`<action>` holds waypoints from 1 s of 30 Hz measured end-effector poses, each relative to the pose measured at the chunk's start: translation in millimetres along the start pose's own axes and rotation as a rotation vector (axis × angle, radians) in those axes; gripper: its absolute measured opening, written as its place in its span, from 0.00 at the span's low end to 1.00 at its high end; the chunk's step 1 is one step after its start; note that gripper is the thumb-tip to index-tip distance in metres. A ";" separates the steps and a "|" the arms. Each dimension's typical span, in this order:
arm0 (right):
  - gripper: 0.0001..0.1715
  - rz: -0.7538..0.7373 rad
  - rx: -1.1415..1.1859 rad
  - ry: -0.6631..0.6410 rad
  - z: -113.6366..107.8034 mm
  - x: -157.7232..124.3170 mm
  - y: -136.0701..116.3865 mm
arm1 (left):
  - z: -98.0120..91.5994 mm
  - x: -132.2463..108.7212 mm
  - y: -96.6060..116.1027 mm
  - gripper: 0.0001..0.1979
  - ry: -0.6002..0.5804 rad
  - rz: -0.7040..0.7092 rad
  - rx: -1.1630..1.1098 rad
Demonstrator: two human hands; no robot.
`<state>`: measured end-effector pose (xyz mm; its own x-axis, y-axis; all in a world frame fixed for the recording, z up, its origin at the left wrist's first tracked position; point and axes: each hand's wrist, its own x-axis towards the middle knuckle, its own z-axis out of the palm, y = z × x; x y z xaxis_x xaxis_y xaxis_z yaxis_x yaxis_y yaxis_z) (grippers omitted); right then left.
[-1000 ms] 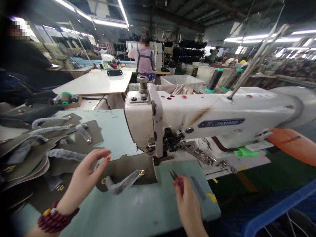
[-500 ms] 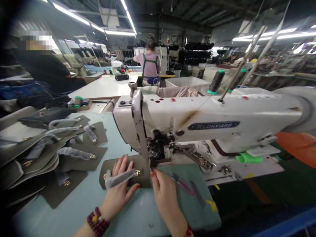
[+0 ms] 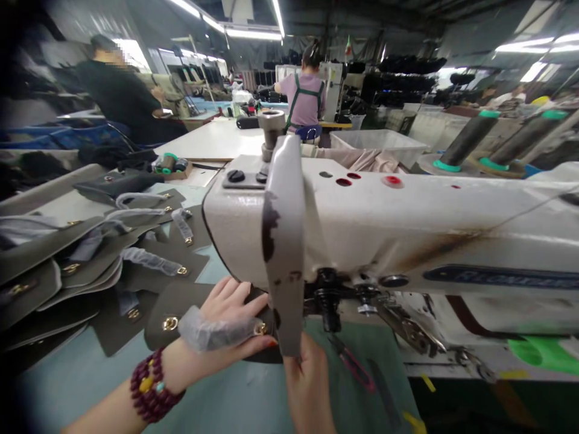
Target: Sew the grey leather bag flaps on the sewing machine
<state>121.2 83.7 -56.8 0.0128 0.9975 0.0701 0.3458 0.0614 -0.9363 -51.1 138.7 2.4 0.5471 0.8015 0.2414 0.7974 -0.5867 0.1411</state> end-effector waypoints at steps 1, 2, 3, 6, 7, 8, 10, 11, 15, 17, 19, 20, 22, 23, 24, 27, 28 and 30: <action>0.22 0.003 0.001 0.001 -0.4 -0.1 1.2 | 0.8 1.6 -0.2 0.29 -0.004 -0.007 -0.004; 0.22 0.006 -0.003 0.004 -0.7 -0.4 2.4 | 1.6 2.6 -0.6 0.29 -0.003 -0.010 -0.005; 0.22 0.010 -0.009 0.008 -0.8 -0.7 3.2 | 2.3 2.9 -1.0 0.30 0.001 -0.009 -0.007; 0.22 0.001 -0.035 0.021 -0.8 -1.0 2.6 | 4.3 -0.3 -1.7 0.32 0.032 -0.009 -0.023; 0.23 -0.005 -0.039 0.023 -0.8 -0.7 1.1 | 4.9 -2.6 -1.8 0.32 0.045 -0.018 -0.030; 0.23 -0.012 -0.040 0.024 -0.9 -0.4 -0.9 | 5.5 -5.3 -2.0 0.32 0.053 -0.028 -0.037; 0.23 -0.017 -0.031 0.023 -1.2 0.0 -5.6 | 7.1 -11.2 -2.9 0.32 0.048 -0.030 -0.045; 0.23 -0.011 -0.028 0.022 -1.3 -0.1 -7.8 | 8.1 -13.9 -3.8 0.31 0.040 -0.019 -0.044; 0.23 0.037 -0.017 0.008 -0.3 -2.9 -12.0 | 12.5 -17.7 -9.8 0.26 0.014 0.046 0.004; 0.23 0.066 0.009 -0.006 0.9 -4.6 -11.2 | 13.4 -15.3 -11.8 0.24 -0.002 0.069 0.037; 0.23 0.093 0.036 -0.009 1.8 -5.8 -9.8 | 12.5 -12.2 -11.8 0.23 -0.005 0.079 0.068; 0.23 0.104 0.046 -0.007 1.9 -6.1 -9.2 | 11.7 -11.1 -11.1 0.23 0.004 0.080 0.078; 0.24 0.113 0.052 0.001 1.5 -6.2 -8.8 | 10.2 -10.4 -9.1 0.24 0.048 0.083 0.075; 0.24 0.110 0.050 0.007 1.1 -6.0 -8.9 | 9.9 -10.7 -8.2 0.24 0.073 0.084 0.065; 0.24 0.104 0.045 0.014 0.7 -5.8 -9.2 | 10.1 -11.3 -7.6 0.24 0.096 0.086 0.055; 0.24 0.074 0.033 0.053 0.0 -4.9 -10.8 | 12.6 -13.8 -7.5 0.26 0.131 0.085 0.061; 0.25 0.063 0.032 0.066 0.1 -4.5 -11.3 | 13.6 -14.4 -8.0 0.26 0.135 0.084 0.078; 0.25 0.043 0.033 0.084 0.7 -3.4 -12.2 | 14.9 -14.5 -8.7 0.27 0.131 0.084 0.112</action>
<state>116.3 79.5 -45.8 0.1061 0.9927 0.0565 0.3125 0.0207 -0.9497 -62.3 133.9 -16.6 0.5811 0.7239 0.3720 0.7776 -0.6287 0.0086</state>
